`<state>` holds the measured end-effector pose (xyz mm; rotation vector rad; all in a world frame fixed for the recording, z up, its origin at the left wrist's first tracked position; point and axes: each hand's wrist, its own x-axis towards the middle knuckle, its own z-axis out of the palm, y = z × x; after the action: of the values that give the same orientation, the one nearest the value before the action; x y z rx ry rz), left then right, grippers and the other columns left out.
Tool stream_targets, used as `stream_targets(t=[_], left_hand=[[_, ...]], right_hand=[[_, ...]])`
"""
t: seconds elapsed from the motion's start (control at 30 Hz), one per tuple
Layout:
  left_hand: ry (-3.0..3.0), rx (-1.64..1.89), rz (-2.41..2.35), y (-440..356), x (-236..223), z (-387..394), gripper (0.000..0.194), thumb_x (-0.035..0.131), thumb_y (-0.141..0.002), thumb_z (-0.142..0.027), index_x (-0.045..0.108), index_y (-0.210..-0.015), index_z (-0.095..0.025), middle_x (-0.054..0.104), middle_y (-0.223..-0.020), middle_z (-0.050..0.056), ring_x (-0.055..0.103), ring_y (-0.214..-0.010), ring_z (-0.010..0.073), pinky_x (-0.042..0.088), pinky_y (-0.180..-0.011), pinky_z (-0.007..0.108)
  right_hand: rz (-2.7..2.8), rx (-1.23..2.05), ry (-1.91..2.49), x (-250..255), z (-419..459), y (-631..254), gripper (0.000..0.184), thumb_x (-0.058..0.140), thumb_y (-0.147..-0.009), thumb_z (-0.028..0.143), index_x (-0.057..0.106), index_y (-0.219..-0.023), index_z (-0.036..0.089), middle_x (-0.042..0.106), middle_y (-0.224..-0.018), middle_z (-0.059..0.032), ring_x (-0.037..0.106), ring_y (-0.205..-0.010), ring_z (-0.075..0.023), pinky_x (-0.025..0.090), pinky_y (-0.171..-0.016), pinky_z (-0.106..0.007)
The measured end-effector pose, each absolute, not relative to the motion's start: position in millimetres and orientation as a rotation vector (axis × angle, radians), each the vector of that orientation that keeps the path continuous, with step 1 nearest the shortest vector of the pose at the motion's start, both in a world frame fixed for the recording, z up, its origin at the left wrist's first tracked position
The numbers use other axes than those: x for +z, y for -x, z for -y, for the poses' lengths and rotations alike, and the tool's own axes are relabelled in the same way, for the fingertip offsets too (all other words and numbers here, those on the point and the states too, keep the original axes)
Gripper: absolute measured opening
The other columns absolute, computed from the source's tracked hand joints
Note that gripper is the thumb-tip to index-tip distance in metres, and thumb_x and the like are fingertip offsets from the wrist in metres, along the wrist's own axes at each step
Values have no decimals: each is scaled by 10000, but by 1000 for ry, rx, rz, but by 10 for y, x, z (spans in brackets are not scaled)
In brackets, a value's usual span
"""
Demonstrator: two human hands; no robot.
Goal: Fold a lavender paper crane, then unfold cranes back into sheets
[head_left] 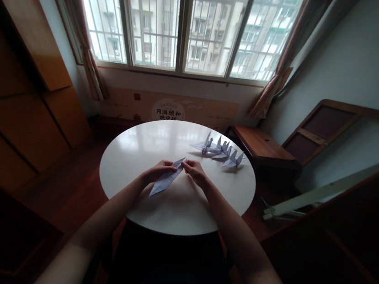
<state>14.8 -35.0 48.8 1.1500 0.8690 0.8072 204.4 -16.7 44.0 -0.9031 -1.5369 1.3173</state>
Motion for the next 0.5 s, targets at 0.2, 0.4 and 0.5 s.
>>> stream_targets(t=[0.2,0.4,0.5], left_hand=[[-1157,803,-861,-131,444,317,421,836,-597,-355,695,-873,-71,597,-597,5,479,-443,64,286,-428,187],[-1169,813,-893,-142,430,302,405,830,-601,-348,691,-875,-84,606,-595,6,498,-454,72,321,-445,193],[-1187,814,-917,-149,432,310,404,822,-604,-364,688,-867,-87,628,-605,27,540,-482,100,371,-477,214]], right_hand=[[1556,1317,888,447,181,-2051,447,716,-644,570,556,-605,155,452,-543,40,353,-516,-82,247,-516,-259],[1556,1309,884,447,182,-2043,453,717,-637,574,543,-588,159,433,-534,44,345,-516,-83,241,-514,-256],[1555,1286,889,447,182,-2037,455,709,-638,579,550,-591,155,434,-536,43,336,-514,-80,239,-515,-256]])
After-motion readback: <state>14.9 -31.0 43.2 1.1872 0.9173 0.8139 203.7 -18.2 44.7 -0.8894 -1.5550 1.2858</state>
